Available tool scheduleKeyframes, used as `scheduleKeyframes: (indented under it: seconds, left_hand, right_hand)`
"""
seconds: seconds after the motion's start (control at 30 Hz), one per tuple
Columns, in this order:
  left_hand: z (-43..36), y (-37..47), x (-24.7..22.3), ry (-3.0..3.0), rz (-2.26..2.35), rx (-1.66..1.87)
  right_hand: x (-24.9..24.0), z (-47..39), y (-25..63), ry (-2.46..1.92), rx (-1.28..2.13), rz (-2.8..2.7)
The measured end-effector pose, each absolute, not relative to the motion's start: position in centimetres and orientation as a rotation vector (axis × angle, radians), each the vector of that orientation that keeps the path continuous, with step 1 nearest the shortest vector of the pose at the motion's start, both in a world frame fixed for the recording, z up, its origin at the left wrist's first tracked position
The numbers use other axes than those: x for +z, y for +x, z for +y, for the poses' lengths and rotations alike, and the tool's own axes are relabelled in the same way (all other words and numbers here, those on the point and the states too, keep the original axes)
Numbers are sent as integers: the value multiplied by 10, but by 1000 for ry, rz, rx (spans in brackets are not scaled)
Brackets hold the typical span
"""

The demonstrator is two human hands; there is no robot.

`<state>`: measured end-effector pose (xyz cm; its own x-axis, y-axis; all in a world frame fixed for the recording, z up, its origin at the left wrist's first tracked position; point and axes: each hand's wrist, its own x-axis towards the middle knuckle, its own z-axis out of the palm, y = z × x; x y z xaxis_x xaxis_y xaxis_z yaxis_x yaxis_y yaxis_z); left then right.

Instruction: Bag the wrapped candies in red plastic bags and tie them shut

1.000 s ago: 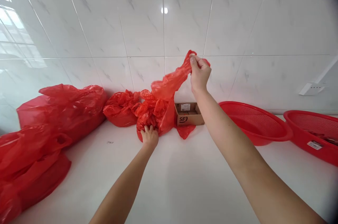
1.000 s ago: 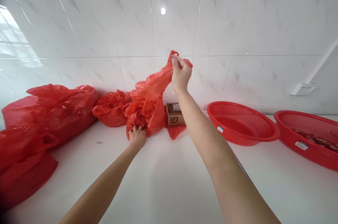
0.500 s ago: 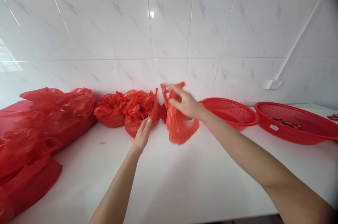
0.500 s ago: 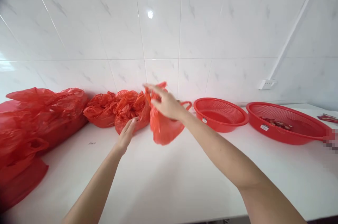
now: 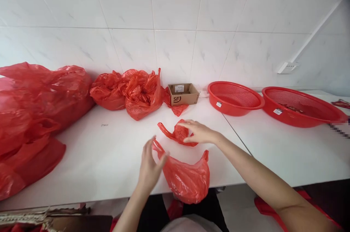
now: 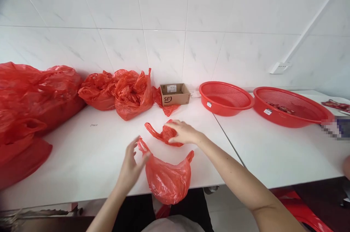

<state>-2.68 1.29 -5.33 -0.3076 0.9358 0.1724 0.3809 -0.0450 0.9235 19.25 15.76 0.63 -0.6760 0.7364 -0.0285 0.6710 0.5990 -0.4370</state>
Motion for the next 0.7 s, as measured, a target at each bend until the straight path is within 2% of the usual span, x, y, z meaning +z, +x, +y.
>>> scheduleKeyframes:
  seconds: [0.1, 0.2, 0.37, 0.47, 0.6, 0.7]
  left_hand:
    - [-8, -6, -69, 1922, 1700, 1008]
    - [-18, 0, -85, 2072, 1717, 788]
    - [-13, -2, -99, 2039, 1806, 942]
    - [-11, -1, -104, 1964, 1817, 1114]
    - [-12, -11, -104, 1850, 1831, 1290]
    - [-8, -32, -96, 1923, 1861, 1305]
  right_hand:
    - [-17, 162, 178, -1179, 653, -2677]
    - [1, 179, 155, -1138, 571, -2535]
    - [93, 219, 84, -829, 229, -1972]
    - [125, 241, 36, -768, 187, -2017]
    - [112, 240, 11, -843, 254, -2223]
    - [77, 203, 36, -682, 631, -2372]
